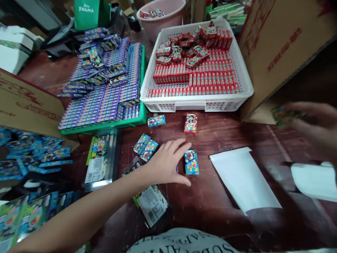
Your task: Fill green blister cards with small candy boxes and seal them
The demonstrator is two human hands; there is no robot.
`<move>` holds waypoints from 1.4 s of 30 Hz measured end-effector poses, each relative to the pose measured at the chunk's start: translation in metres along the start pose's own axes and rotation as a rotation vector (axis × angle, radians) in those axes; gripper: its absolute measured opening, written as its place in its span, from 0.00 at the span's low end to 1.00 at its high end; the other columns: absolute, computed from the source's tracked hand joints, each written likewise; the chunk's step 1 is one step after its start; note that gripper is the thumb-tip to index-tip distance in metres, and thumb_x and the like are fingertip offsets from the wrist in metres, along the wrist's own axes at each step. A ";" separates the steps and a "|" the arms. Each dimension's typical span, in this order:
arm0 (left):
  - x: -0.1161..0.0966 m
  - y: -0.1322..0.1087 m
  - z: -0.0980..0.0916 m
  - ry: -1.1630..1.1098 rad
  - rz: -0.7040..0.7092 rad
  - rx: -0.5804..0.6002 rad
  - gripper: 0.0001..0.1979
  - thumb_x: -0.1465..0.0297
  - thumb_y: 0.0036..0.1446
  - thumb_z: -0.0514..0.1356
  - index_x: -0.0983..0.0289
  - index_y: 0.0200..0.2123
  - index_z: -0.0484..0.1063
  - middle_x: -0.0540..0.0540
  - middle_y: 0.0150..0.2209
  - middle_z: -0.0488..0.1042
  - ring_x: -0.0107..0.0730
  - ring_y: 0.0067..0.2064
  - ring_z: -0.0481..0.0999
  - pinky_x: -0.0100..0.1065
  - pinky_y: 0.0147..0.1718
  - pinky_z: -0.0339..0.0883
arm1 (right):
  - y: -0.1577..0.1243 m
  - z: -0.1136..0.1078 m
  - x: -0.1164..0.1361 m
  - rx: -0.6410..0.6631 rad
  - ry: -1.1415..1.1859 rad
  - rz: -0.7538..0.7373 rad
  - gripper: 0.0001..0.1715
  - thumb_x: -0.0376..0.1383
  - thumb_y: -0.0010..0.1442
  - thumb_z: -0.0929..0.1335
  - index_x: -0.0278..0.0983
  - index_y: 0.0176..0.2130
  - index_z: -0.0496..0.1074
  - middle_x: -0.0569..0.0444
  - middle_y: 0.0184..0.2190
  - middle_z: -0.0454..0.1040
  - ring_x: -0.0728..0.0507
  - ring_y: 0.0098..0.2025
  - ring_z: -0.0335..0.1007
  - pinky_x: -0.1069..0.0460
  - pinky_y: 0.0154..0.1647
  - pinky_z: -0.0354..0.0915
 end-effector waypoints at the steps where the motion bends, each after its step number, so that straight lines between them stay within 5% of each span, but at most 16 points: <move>1: -0.004 0.002 0.005 0.001 0.076 0.012 0.56 0.37 0.43 0.67 0.57 0.69 0.57 0.64 0.69 0.58 0.58 0.67 0.61 0.53 0.63 0.57 | -0.032 0.005 0.012 0.147 0.079 -0.044 0.26 0.51 0.56 0.75 0.46 0.52 0.80 0.44 0.48 0.81 0.35 0.49 0.79 0.39 0.43 0.69; 4: -0.013 0.004 0.015 0.039 0.163 0.057 0.39 0.47 0.53 0.67 0.57 0.64 0.65 0.62 0.62 0.67 0.54 0.62 0.66 0.51 0.60 0.59 | -0.119 0.032 0.046 0.295 0.189 -0.299 0.22 0.52 0.58 0.74 0.50 0.50 0.79 0.48 0.51 0.78 0.33 0.53 0.76 0.34 0.57 0.71; 7: -0.010 0.011 0.008 0.079 0.163 0.028 0.38 0.46 0.49 0.69 0.60 0.58 0.69 0.64 0.61 0.67 0.56 0.61 0.66 0.53 0.59 0.59 | -0.177 0.066 0.062 0.429 0.189 -0.330 0.21 0.46 0.64 0.71 0.50 0.56 0.74 0.48 0.54 0.74 0.35 0.57 0.73 0.35 0.60 0.70; 11: 0.009 0.063 -0.022 0.142 0.148 -0.150 0.38 0.49 0.53 0.67 0.63 0.60 0.66 0.67 0.69 0.56 0.58 0.68 0.58 0.53 0.63 0.55 | -0.210 0.088 0.069 0.471 0.207 -0.321 0.22 0.43 0.65 0.72 0.49 0.58 0.72 0.48 0.56 0.71 0.37 0.60 0.70 0.38 0.63 0.69; 16: 0.030 0.140 -0.039 0.238 0.067 0.005 0.48 0.55 0.49 0.69 0.67 0.69 0.56 0.68 0.65 0.65 0.60 0.64 0.64 0.51 0.61 0.59 | -0.231 0.096 0.062 0.521 0.139 -0.373 0.28 0.42 0.64 0.72 0.47 0.61 0.69 0.47 0.57 0.70 0.37 0.60 0.69 0.38 0.62 0.70; 19: 0.024 0.140 -0.045 0.261 0.043 -0.073 0.46 0.56 0.49 0.69 0.69 0.67 0.59 0.69 0.62 0.67 0.61 0.62 0.66 0.52 0.60 0.59 | -0.234 0.088 0.047 0.484 0.026 -0.416 0.20 0.38 0.69 0.67 0.47 0.59 0.71 0.48 0.57 0.71 0.39 0.60 0.70 0.39 0.62 0.70; 22: 0.000 0.106 -0.043 0.229 0.117 -0.183 0.41 0.56 0.52 0.68 0.70 0.64 0.62 0.68 0.60 0.68 0.59 0.61 0.67 0.52 0.59 0.59 | -0.228 0.072 0.037 0.469 -0.091 -0.463 0.14 0.38 0.71 0.64 0.44 0.53 0.75 0.48 0.54 0.74 0.39 0.57 0.72 0.41 0.60 0.71; 25: -0.028 0.063 -0.022 0.111 0.270 -0.091 0.39 0.56 0.54 0.67 0.67 0.64 0.62 0.65 0.60 0.68 0.54 0.61 0.67 0.47 0.58 0.61 | -0.217 0.063 0.040 0.561 -0.259 -0.558 0.13 0.38 0.72 0.63 0.43 0.49 0.76 0.49 0.50 0.77 0.38 0.52 0.72 0.40 0.56 0.71; 28: -0.045 0.035 0.006 0.031 0.323 -0.008 0.38 0.60 0.55 0.68 0.63 0.65 0.60 0.63 0.62 0.65 0.50 0.61 0.68 0.44 0.57 0.63 | -0.204 0.066 0.051 0.616 -0.424 -0.660 0.24 0.42 0.67 0.68 0.41 0.60 0.70 0.46 0.63 0.70 0.31 0.61 0.65 0.35 0.60 0.66; 31: -0.046 0.029 0.024 -0.028 0.254 -0.018 0.45 0.59 0.53 0.70 0.65 0.68 0.54 0.64 0.64 0.64 0.51 0.63 0.67 0.45 0.58 0.63 | -0.191 0.071 0.063 0.669 -0.519 -0.758 0.37 0.43 0.62 0.73 0.39 0.66 0.64 0.44 0.68 0.63 0.26 0.66 0.57 0.33 0.60 0.63; 34: -0.044 0.030 0.026 -0.083 0.199 -0.057 0.53 0.57 0.51 0.72 0.66 0.70 0.46 0.66 0.65 0.63 0.53 0.64 0.66 0.49 0.60 0.61 | -0.177 0.064 0.072 0.659 -0.564 -0.819 0.24 0.39 0.67 0.67 0.38 0.61 0.70 0.46 0.57 0.76 0.31 0.59 0.68 0.37 0.57 0.65; 37: -0.048 0.027 0.021 -0.125 0.149 -0.140 0.55 0.54 0.50 0.72 0.64 0.71 0.45 0.65 0.64 0.66 0.54 0.64 0.65 0.51 0.61 0.59 | -0.162 0.045 0.077 0.500 -0.574 -0.800 0.21 0.40 0.72 0.62 0.36 0.58 0.73 0.44 0.48 0.81 0.34 0.51 0.75 0.39 0.53 0.67; 40: -0.055 0.024 0.026 -0.147 0.098 -0.199 0.57 0.48 0.48 0.71 0.62 0.71 0.46 0.64 0.63 0.67 0.55 0.63 0.64 0.51 0.60 0.58 | -0.150 0.031 0.076 0.364 -0.478 -0.689 0.24 0.42 0.73 0.59 0.35 0.60 0.71 0.43 0.52 0.80 0.35 0.52 0.77 0.41 0.53 0.70; 42: -0.061 0.025 0.036 -0.101 0.090 -0.181 0.57 0.47 0.47 0.71 0.62 0.71 0.48 0.64 0.63 0.68 0.56 0.62 0.65 0.52 0.59 0.57 | -0.145 0.035 0.072 0.421 -0.401 -0.601 0.24 0.42 0.74 0.58 0.36 0.61 0.70 0.44 0.55 0.78 0.36 0.54 0.77 0.42 0.54 0.71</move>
Point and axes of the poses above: each hand's wrist, its own y-axis towards the middle knuckle, its own z-axis out of the palm, x = y × z, the point moved 3 cm from there along y, towards the middle knuckle
